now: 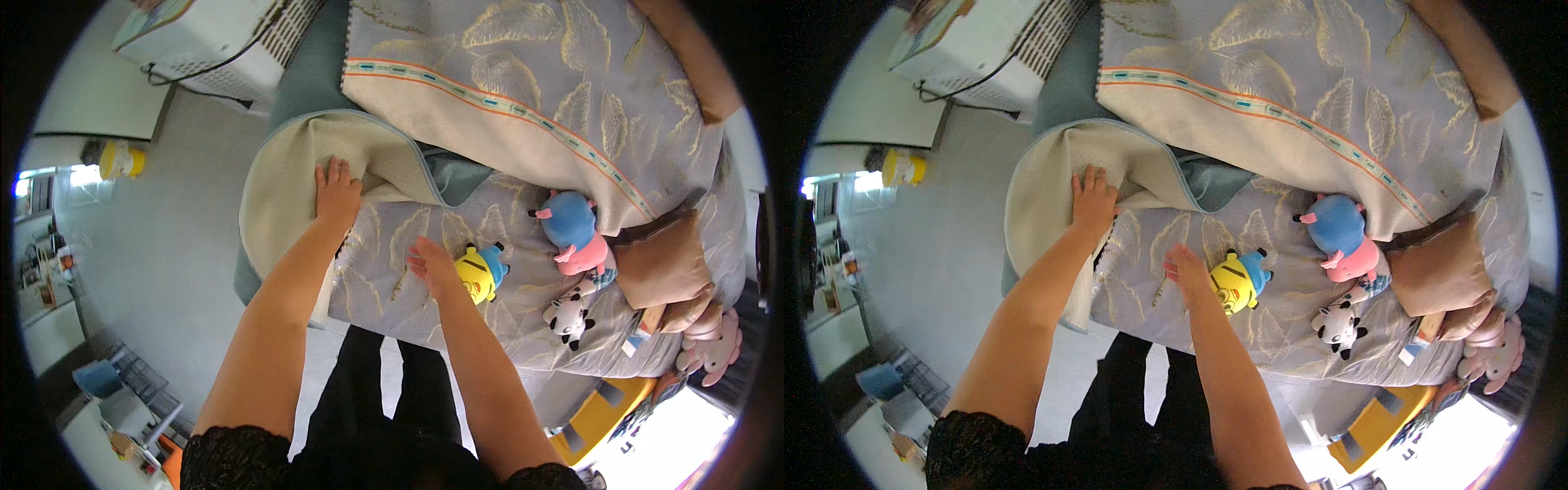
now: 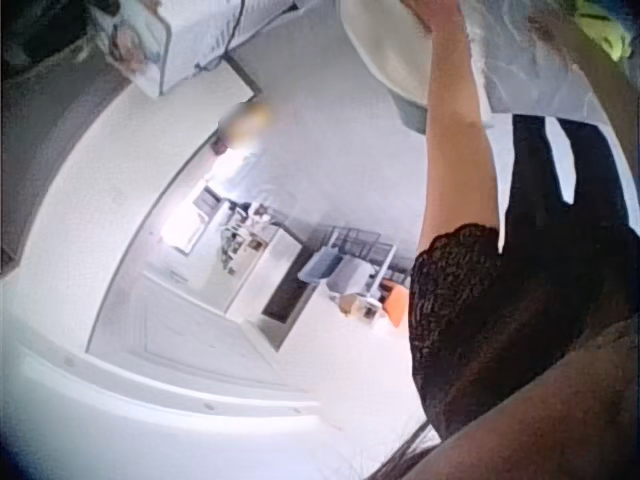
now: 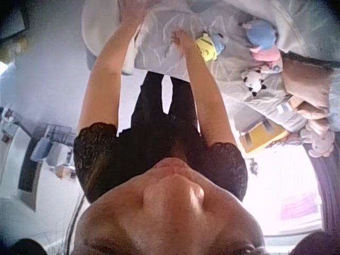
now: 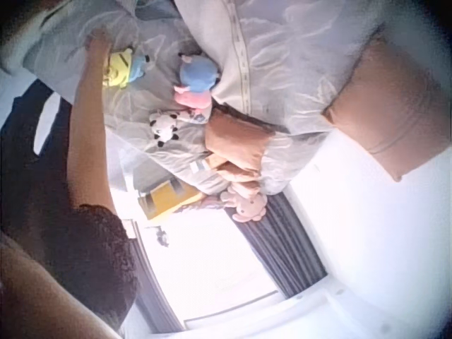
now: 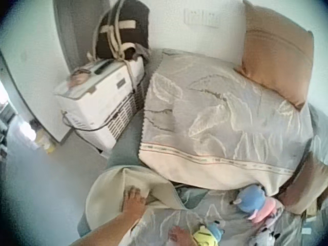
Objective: The person tidies a bed by smoothing the bedsheet, arranging stuffed toys, placing pillows, and stacking books. They fold a blanket and place it at the foot of the bed, then organize the remaining items on the bed surface.
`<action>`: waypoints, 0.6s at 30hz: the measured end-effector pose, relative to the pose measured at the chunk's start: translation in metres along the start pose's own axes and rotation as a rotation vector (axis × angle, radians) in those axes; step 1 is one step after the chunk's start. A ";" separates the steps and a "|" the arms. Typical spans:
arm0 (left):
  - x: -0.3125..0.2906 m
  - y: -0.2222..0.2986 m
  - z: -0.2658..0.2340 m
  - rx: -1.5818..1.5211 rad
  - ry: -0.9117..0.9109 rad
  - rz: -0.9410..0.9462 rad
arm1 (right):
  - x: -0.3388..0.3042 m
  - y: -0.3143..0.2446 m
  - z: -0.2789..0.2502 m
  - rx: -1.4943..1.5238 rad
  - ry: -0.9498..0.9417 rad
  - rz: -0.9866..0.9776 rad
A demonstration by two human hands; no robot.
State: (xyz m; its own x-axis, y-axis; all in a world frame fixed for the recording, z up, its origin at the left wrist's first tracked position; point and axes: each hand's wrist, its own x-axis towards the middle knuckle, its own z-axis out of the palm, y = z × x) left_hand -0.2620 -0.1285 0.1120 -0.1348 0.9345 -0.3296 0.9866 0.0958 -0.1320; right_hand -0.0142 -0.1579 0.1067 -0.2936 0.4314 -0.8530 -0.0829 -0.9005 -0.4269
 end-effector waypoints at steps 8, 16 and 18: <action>-0.008 -0.005 -0.020 -0.254 0.178 0.091 | 0.066 -0.144 0.056 0.758 -0.008 -0.204; 0.041 -0.058 -0.083 -0.308 0.315 -0.131 | 0.029 -0.236 0.088 0.633 -0.438 -0.292; 0.055 -0.073 -0.119 -0.588 0.482 -0.166 | 0.034 -0.236 0.080 0.442 -0.437 -0.371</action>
State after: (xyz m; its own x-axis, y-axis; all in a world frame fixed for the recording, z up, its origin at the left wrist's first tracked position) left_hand -0.3306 -0.0430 0.2142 -0.3628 0.9251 0.1120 0.8619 0.2874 0.4179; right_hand -0.0808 0.0653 0.2027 -0.5176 0.7348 -0.4383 -0.6009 -0.6769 -0.4252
